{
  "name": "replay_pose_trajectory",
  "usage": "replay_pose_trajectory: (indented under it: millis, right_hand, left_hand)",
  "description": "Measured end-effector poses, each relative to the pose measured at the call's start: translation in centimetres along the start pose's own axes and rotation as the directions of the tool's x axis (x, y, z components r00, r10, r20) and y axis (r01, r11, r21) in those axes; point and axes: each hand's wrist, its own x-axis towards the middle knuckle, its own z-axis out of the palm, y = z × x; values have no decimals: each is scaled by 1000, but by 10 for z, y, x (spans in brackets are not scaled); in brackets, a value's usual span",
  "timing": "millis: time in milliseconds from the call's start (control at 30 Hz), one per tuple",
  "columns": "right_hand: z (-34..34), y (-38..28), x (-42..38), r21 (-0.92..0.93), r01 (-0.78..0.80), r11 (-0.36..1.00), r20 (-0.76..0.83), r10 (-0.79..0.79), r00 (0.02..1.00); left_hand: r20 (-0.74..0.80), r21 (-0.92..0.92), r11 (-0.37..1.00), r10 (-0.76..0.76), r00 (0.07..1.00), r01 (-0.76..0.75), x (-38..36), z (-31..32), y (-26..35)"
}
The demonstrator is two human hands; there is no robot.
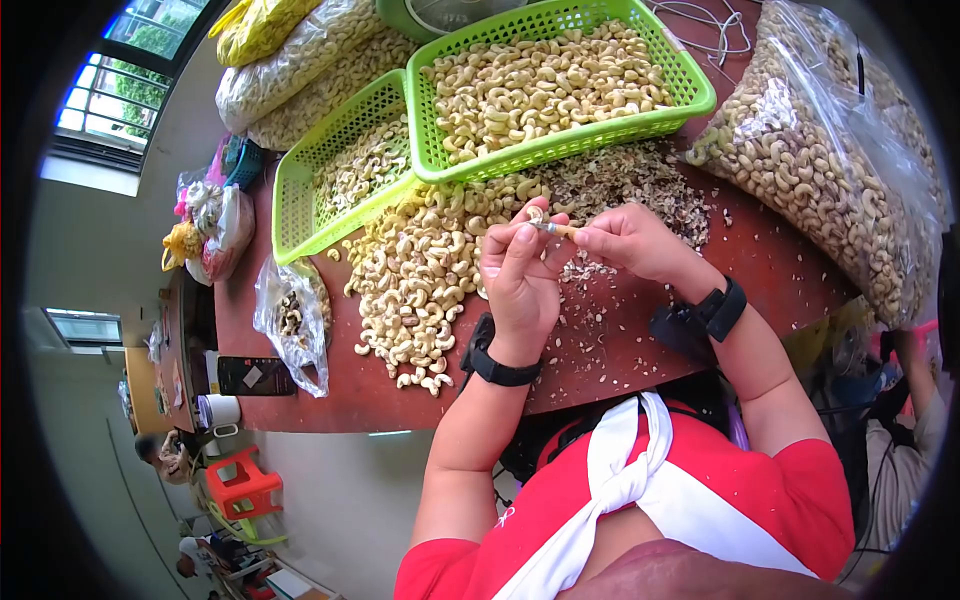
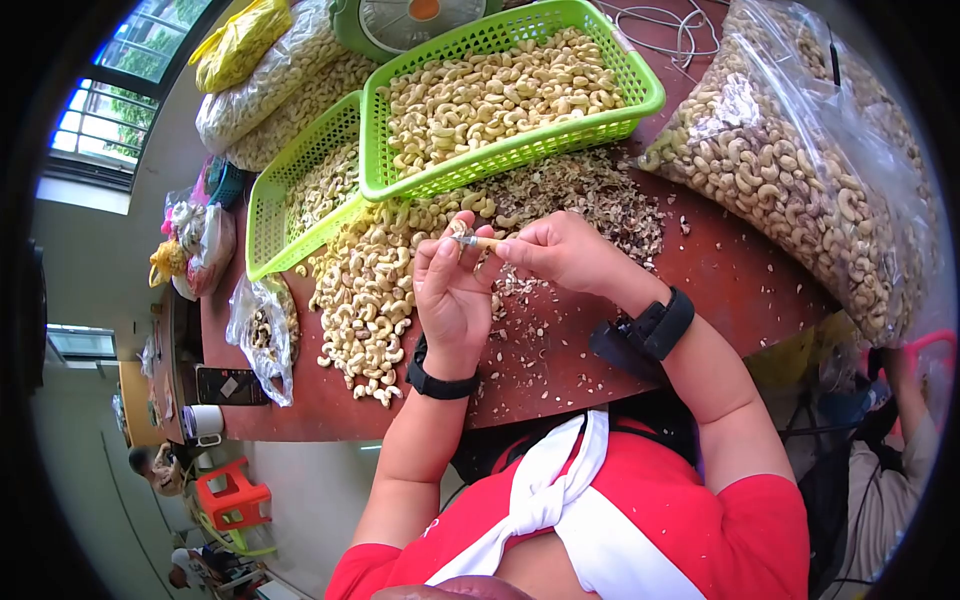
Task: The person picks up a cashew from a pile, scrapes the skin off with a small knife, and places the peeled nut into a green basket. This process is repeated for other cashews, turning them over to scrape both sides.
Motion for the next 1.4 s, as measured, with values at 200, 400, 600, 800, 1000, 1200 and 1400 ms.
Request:
replay_pose_trajectory:
  millis: [200,400,600,800,1000,1200,1400]
  right_hand:
    - [-1,-4,-1,22,5,1000,-47,-4,999]
    - [2,-5,-1,70,2,998,30,-4,1000]
    - [2,-7,-1,69,15,997,30,-17,999]
    - [-4,2,1,34,8,999,15,-9,1000]
    - [0,-1,0,81,7,997,50,-11,999]
    - [-2,-3,-1,61,4,998,62,-8,998]
    - [-5,0,0,134,16,991,68,-25,997]
  left_hand:
    - [32,-21,1000,-9,999,9,-1,0,-3]
    - [-62,-52,995,-92,994,89,-1,1,0]
    - [20,-57,993,-100,995,101,0,-7,1]
    - [1,-21,999,-47,999,47,0,0,0]
    - [-24,-27,997,-73,997,73,0,0,1]
    - [7,14,998,-55,998,55,-1,-2,1]
    - [-2,38,999,-3,1000,3,-1,4,-1]
